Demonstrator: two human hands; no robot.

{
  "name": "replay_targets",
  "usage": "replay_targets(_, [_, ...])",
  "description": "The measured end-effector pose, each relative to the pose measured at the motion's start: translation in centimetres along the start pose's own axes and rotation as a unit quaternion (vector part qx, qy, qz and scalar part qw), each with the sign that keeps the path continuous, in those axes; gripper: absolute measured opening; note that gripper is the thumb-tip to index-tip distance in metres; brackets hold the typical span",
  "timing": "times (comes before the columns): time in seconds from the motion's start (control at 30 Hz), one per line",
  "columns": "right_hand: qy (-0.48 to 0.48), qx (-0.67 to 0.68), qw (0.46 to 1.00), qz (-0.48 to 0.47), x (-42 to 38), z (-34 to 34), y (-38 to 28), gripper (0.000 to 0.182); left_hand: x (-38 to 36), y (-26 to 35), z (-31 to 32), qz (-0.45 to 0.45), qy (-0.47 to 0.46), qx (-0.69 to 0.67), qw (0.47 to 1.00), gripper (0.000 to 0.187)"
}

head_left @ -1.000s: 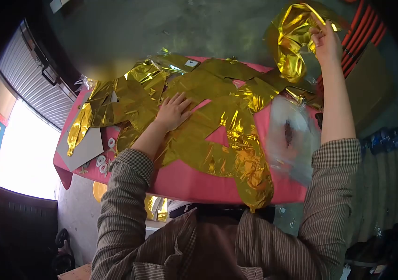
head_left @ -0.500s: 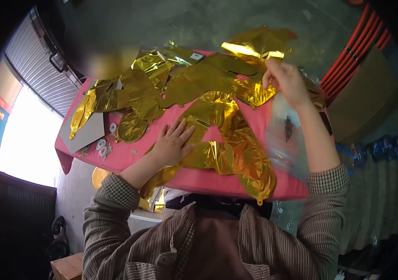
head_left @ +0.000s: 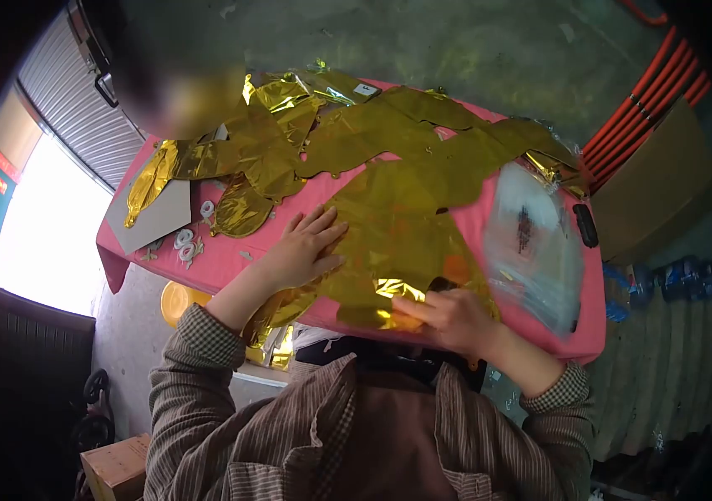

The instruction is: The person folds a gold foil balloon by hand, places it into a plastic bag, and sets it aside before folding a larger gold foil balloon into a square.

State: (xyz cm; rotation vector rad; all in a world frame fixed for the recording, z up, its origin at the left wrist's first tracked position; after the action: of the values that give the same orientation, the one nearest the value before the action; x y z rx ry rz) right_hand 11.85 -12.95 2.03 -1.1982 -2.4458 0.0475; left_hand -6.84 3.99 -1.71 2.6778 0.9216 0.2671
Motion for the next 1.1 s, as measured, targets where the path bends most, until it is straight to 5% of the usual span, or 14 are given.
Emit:
replay_targets(0.17, [-0.166,0.069,0.984,0.016,0.5,-0.8,-2.0,0.048,1.9,-1.0,-1.4,0.017,0.008,-0.101,0.995,0.051])
replay_targets(0.23, [-0.300,0.144,0.942,0.037,1.1,-1.7,-2.1,0.048,3.7,-0.9,-1.9,-0.064,0.005,-0.099,0.993,0.050])
replay_targets(0.3, [-0.313,0.229,0.920,0.062,2.1,-2.2,-1.4,0.046,5.7,-0.5,-1.4,-0.095,0.020,-0.069,0.993,0.051])
replay_targets(0.4, [-0.092,0.133,0.980,0.116,3.2,-1.1,1.6,0.039,8.8,0.1,-0.1,-0.153,0.032,0.010,0.988,0.057])
replay_targets(0.57, [-0.062,-0.014,0.992,0.107,2.1,2.5,2.1,0.041,11.4,-0.9,0.7,-0.229,0.004,0.040,0.972,0.067])
replay_targets(0.67, [-0.055,-0.062,0.993,0.081,2.0,2.8,2.1,0.044,12.1,-2.2,0.8,-0.247,-0.020,-0.011,0.969,0.056])
replay_targets(0.73, [-0.039,-0.070,0.994,0.070,1.9,2.6,2.2,0.044,12.8,-3.3,1.4,-0.232,-0.053,-0.200,0.950,0.040])
replay_targets(0.87, [-0.044,-0.081,0.995,0.049,1.8,2.7,2.1,0.044,12.1,-2.5,0.5,-0.219,-0.071,-0.233,0.945,0.039])
replay_targets(1.1, [0.023,-0.068,0.994,0.079,1.7,1.0,2.5,0.041,13.5,-5.9,-0.3,-0.165,0.019,-0.339,0.926,0.028])
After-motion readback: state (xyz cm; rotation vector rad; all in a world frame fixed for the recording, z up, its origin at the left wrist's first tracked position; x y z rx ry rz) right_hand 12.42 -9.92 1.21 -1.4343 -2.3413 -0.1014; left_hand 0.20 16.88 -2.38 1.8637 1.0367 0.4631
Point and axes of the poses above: each hand's wrist, its own x-axis towards the middle knuckle, its own z-axis out of the palm, y = z × x, the point moved 4 cm from there along x, towards the middle knuckle, and after that the axes turned 7 degrees about -z, right-handed, at the moved point
